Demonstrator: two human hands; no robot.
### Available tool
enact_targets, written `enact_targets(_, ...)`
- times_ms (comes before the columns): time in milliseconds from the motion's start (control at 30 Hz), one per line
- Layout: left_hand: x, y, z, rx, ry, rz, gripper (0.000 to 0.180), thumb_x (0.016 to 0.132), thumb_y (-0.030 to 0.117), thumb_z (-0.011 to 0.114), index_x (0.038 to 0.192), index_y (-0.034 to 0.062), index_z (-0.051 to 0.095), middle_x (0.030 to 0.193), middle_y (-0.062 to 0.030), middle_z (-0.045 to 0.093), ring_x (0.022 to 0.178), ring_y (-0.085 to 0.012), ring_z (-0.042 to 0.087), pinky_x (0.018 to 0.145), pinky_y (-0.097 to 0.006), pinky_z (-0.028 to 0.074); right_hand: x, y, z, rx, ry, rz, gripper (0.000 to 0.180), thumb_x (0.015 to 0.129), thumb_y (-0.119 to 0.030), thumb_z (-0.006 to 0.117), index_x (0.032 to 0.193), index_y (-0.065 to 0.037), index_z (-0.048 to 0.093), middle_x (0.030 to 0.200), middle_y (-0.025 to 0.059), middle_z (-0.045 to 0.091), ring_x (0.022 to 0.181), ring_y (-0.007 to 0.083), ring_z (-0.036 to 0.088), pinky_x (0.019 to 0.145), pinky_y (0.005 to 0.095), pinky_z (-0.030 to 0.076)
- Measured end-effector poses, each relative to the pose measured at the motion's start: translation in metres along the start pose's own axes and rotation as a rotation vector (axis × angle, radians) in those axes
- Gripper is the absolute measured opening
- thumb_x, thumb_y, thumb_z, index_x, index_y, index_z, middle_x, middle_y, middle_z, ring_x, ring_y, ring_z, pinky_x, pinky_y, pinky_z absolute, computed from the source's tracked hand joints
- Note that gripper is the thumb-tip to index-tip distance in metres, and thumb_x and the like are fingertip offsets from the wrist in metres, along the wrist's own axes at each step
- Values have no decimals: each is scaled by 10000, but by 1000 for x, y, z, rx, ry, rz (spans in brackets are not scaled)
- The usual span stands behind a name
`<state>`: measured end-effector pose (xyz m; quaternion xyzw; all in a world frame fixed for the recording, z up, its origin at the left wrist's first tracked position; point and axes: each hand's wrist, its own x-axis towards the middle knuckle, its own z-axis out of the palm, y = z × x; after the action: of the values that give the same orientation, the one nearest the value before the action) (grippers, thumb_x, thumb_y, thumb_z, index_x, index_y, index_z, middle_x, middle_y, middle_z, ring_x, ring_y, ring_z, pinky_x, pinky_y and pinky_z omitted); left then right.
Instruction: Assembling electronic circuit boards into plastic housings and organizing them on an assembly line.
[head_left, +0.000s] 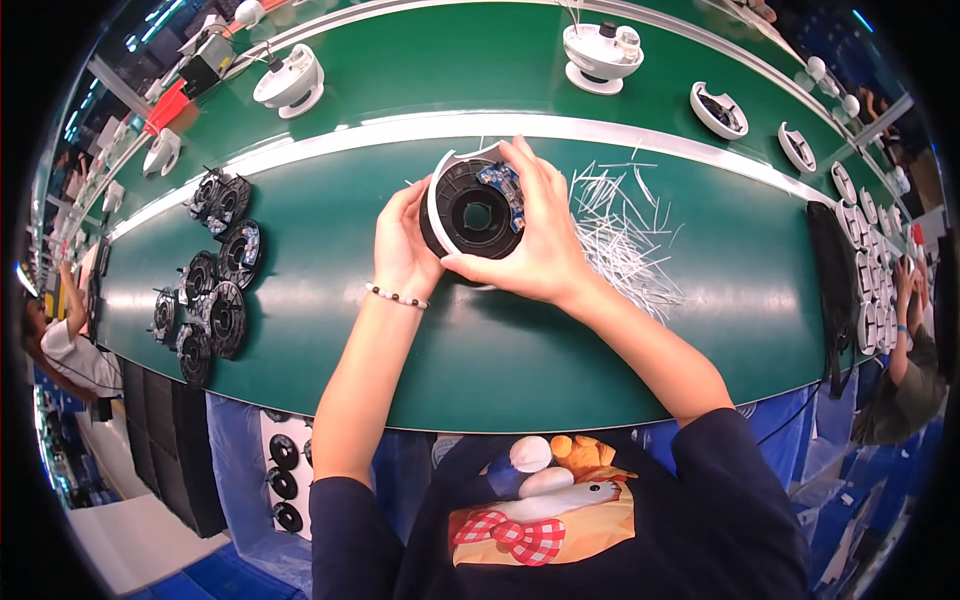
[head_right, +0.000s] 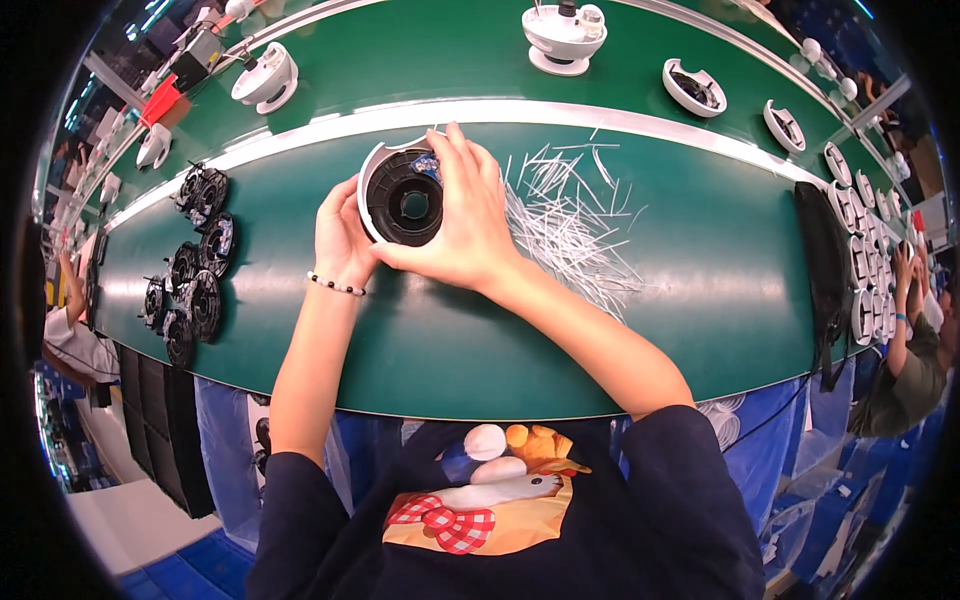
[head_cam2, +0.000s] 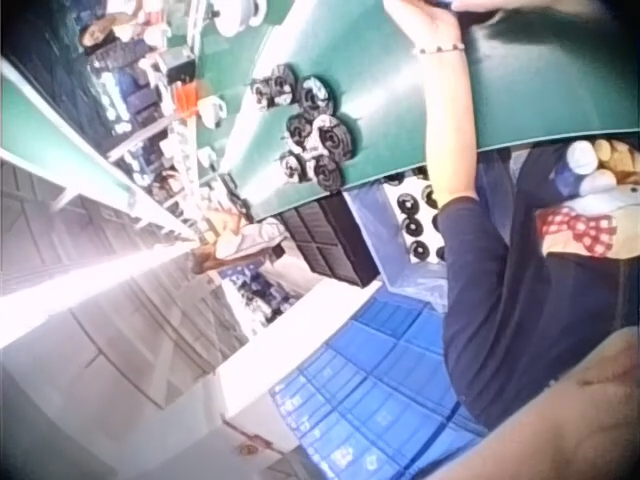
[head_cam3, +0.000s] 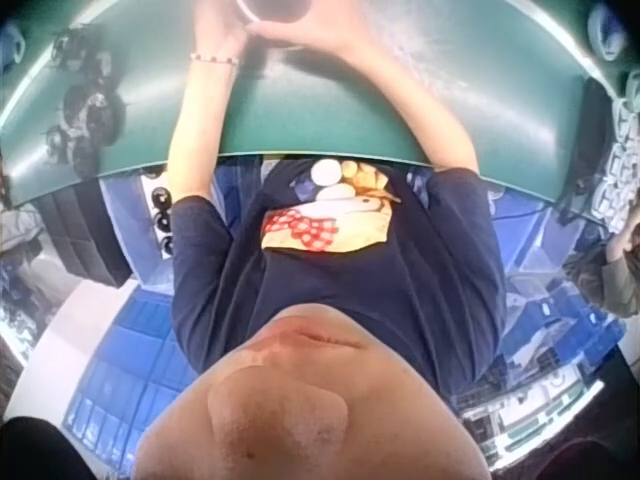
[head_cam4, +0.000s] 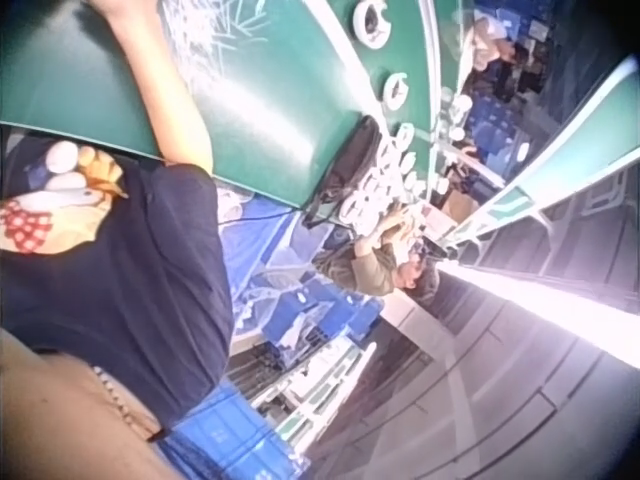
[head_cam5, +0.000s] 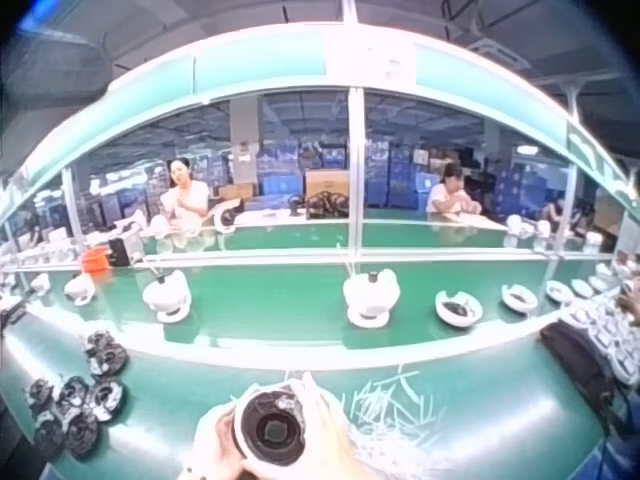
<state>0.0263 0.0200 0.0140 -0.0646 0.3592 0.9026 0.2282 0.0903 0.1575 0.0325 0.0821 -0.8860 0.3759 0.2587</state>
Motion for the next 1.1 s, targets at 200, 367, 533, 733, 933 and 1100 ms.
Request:
enact_targets(200, -17, -3, 11, -199, -223, -139, 500, 843, 363, 394, 1160, -23, 410, 1139, -147, 485, 1057, -277, 453, 927, -398, 341, 1, 12, 12, 28, -27, 129, 1018, 508, -415, 773, 1259, 25, 246, 1254, 294, 276, 1172, 369, 304, 966, 420, 279)
enact_targets(367, -15, -9, 9, -66, -434, -60, 687, 838, 524, 341, 1309, 35, 236, 1267, -129, 357, 1157, -255, 362, 976, -380, 282, 6, 16, 10, 207, 8, 186, 1028, 532, -363, 789, 1272, 42, 203, 1222, 236, 328, 1162, 296, 345, 968, 360, 293)
enact_targets(533, -23, -17, 16, 56, -369, 4, 676, 839, 547, 304, 1285, 40, 281, 1247, -149, 383, 1130, -238, 388, 962, -361, 303, 4, 15, 13, 294, -3, 159, 1014, 549, -295, 799, 1272, 53, 180, 1233, 216, 337, 1142, 260, 379, 955, 342, 316)
enact_targets(733, -19, -7, 16, -95, -347, -25, 593, 851, 500, 305, 1218, 39, 369, 1164, -152, 467, 1051, -251, 470, 914, -383, 366, 12, 7, 6, 739, 8, 192, 1079, 488, -444, 781, 1247, 77, 217, 1178, 253, 342, 1139, 338, 342, 945, 385, 304)
enact_targets(933, -16, -8, 9, -179, -361, 9, 479, 882, 409, 286, 1148, 43, 443, 1095, -129, 520, 978, -235, 521, 845, -368, 438, -2, -7, 3, 124, -81, -34, 1002, 482, -363, 786, 1253, 10, 265, 1270, 288, 274, 1187, 386, 289, 971, 435, 264)
enact_targets(1100, -18, -7, 8, -107, -338, -41, 634, 851, 551, 239, 1136, 29, 457, 1077, -120, 524, 956, -219, 534, 810, -331, 458, -6, -12, 4, 24, -51, -97, 1028, 451, -377, 787, 1254, 1, 269, 1280, 277, 272, 1163, 399, 280, 938, 473, 281)
